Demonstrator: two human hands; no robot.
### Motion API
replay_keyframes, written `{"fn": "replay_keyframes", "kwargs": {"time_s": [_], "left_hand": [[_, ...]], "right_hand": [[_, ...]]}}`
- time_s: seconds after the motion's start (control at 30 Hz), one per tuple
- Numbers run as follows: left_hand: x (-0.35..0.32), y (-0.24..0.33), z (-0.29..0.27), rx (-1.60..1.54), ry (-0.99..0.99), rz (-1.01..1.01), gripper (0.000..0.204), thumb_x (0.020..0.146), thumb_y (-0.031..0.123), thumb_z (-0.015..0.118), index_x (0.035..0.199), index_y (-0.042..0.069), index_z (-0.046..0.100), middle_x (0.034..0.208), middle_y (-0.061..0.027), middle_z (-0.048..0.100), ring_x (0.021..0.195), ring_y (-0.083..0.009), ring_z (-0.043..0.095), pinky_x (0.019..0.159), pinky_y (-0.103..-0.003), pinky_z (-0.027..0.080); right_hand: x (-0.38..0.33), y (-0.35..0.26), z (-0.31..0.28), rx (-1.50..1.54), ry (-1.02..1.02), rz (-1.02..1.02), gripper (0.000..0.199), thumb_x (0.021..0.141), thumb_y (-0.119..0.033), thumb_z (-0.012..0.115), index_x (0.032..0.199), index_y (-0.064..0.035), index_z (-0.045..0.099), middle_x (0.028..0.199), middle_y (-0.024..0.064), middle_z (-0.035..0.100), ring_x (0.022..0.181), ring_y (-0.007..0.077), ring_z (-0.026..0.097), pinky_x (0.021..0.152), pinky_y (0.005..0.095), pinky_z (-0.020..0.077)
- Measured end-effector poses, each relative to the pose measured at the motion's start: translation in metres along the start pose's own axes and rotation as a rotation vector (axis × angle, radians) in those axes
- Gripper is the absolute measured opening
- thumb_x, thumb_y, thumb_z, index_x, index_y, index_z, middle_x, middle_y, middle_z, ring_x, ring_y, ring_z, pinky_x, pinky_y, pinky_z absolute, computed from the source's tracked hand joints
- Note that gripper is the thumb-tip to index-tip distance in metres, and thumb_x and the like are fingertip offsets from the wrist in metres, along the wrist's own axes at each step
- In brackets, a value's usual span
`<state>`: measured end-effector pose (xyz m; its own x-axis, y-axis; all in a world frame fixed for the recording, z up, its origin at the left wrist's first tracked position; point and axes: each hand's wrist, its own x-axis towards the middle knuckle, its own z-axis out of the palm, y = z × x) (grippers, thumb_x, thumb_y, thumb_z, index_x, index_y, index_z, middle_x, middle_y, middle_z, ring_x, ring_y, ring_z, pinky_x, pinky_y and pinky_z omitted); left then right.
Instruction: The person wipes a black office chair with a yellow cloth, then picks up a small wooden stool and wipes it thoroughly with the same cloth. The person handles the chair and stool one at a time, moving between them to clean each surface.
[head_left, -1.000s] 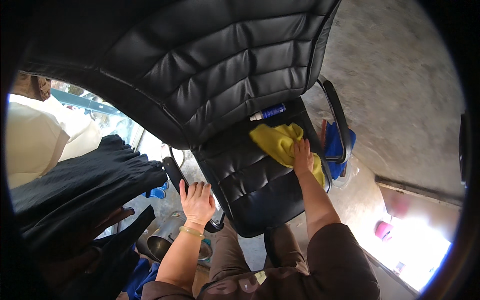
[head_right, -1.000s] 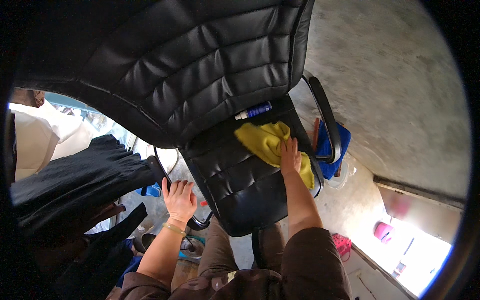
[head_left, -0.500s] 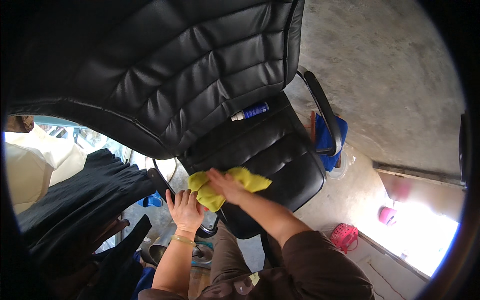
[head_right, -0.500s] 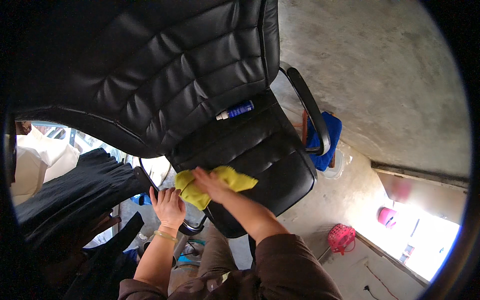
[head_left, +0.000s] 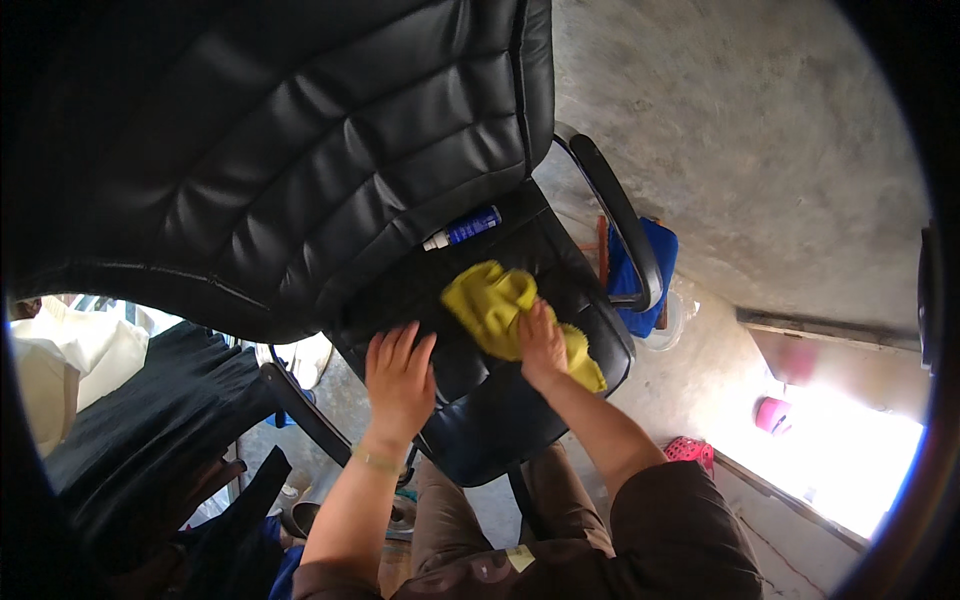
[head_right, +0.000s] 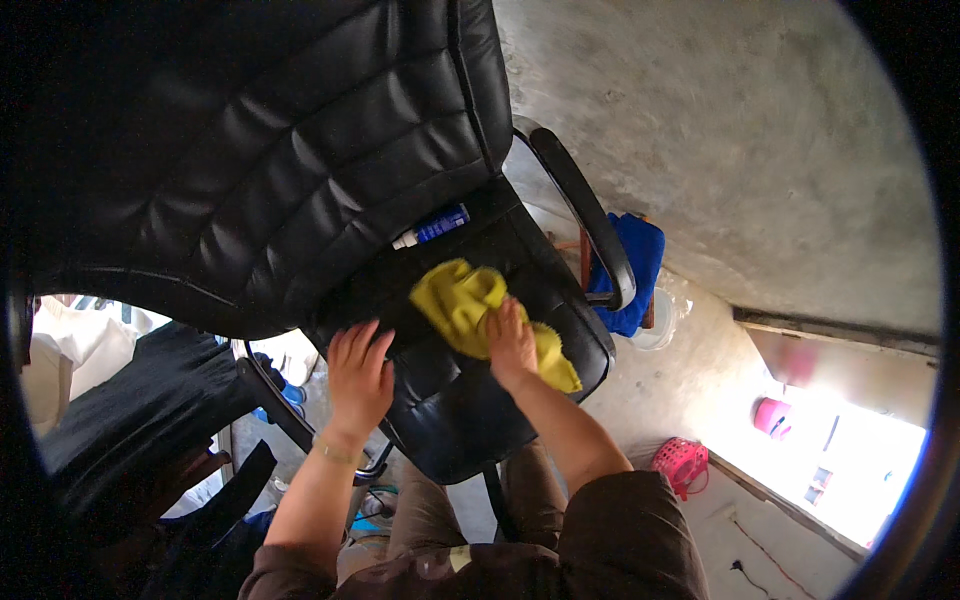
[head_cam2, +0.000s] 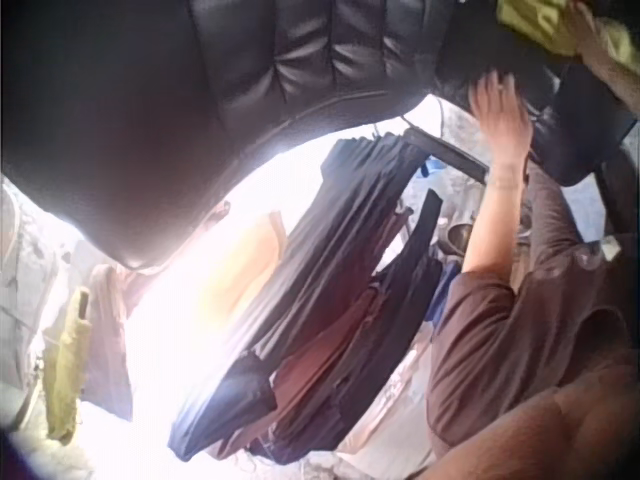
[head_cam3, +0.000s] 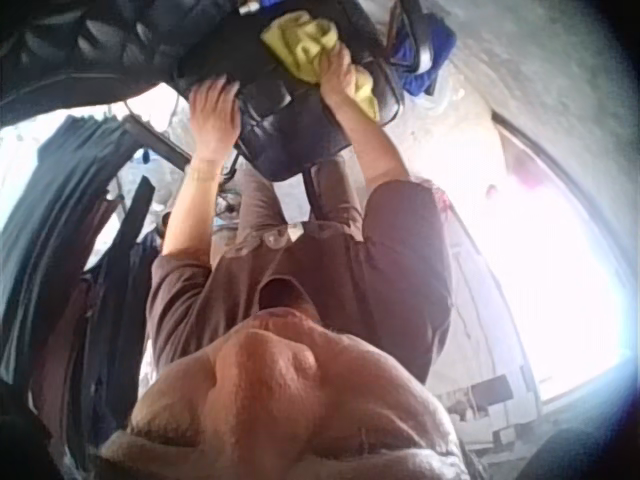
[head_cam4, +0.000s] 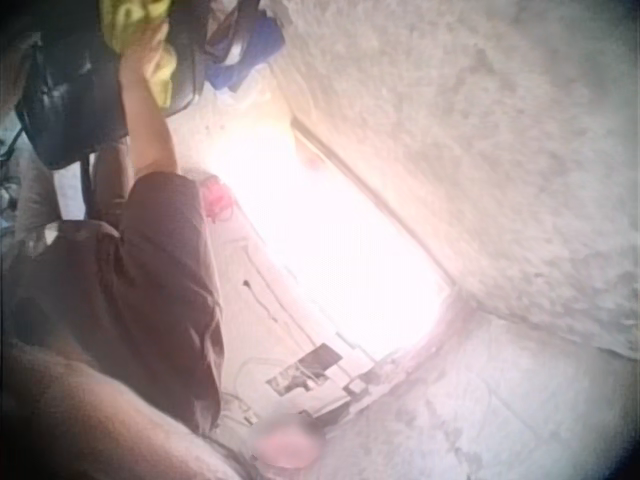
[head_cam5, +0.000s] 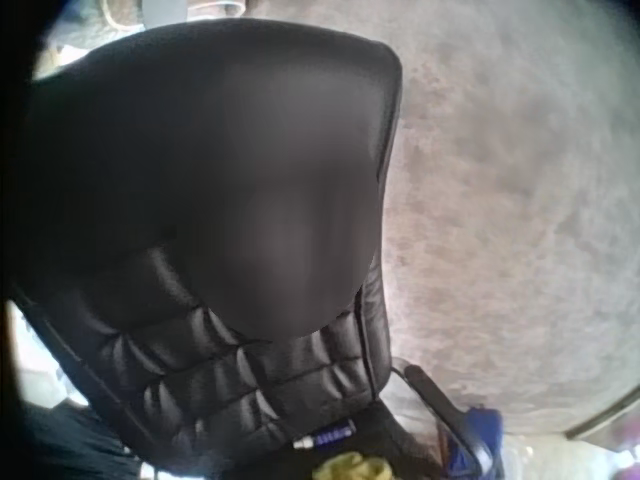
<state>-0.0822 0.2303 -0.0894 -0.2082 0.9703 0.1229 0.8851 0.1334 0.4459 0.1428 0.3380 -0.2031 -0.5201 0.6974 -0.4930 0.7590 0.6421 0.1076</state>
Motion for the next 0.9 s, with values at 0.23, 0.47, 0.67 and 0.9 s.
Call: {"fn": "replay_keyframes", "kwargs": {"time_s": [0.23, 0.47, 0.67, 0.9], "left_hand": [[0.116, -0.016, 0.081, 0.100, -0.154, 0.080, 0.055, 0.079, 0.009, 0.061, 0.131, 0.006, 0.042, 0.137, -0.0147, 0.040, 0.127, -0.0301, 0.039, 0.101, -0.039, 0.037], [0.141, -0.021, 0.121, 0.203, -0.248, -0.123, 0.054, 0.075, 0.015, 0.070, 0.123, 0.005, 0.046, 0.122, -0.0121, 0.048, 0.115, -0.0285, 0.047, 0.095, -0.041, 0.041], [0.115, -0.023, 0.127, 0.040, -0.171, -0.282, 0.034, 0.072, 0.016, 0.072, 0.098, 0.002, 0.054, 0.097, -0.0151, 0.055, 0.095, -0.0339, 0.055, 0.080, -0.041, 0.047], [-0.019, -0.037, 0.127, 0.001, 0.100, -0.517, 0.039, 0.073, 0.020, 0.072, 0.098, 0.000, 0.049, 0.096, -0.0193, 0.052, 0.090, -0.0396, 0.053, 0.074, -0.046, 0.046]], "right_hand": [[-0.036, -0.043, 0.008, 0.229, 0.068, -0.556, 0.066, 0.080, -0.023, 0.050, 0.142, -0.0123, 0.030, 0.147, 0.0188, 0.025, 0.135, 0.0320, 0.026, 0.092, 0.0395, 0.0383], [0.012, 0.000, 0.010, -0.076, 0.446, -0.597, 0.044, 0.079, -0.023, 0.050, 0.123, -0.0219, 0.052, 0.134, 0.0105, 0.043, 0.118, 0.0255, 0.042, 0.081, 0.0363, 0.0434], [0.063, 0.083, 0.000, 0.118, 0.525, -0.191, 0.051, 0.076, -0.010, 0.056, 0.126, -0.0191, 0.051, 0.136, 0.0137, 0.042, 0.120, 0.0305, 0.043, 0.086, 0.0407, 0.0440], [0.127, 0.067, -0.069, 0.429, 0.665, 0.304, 0.068, 0.073, 0.000, 0.060, 0.136, -0.0159, 0.040, 0.143, 0.0104, 0.034, 0.126, 0.0332, 0.037, 0.096, 0.0413, 0.0398]]}}
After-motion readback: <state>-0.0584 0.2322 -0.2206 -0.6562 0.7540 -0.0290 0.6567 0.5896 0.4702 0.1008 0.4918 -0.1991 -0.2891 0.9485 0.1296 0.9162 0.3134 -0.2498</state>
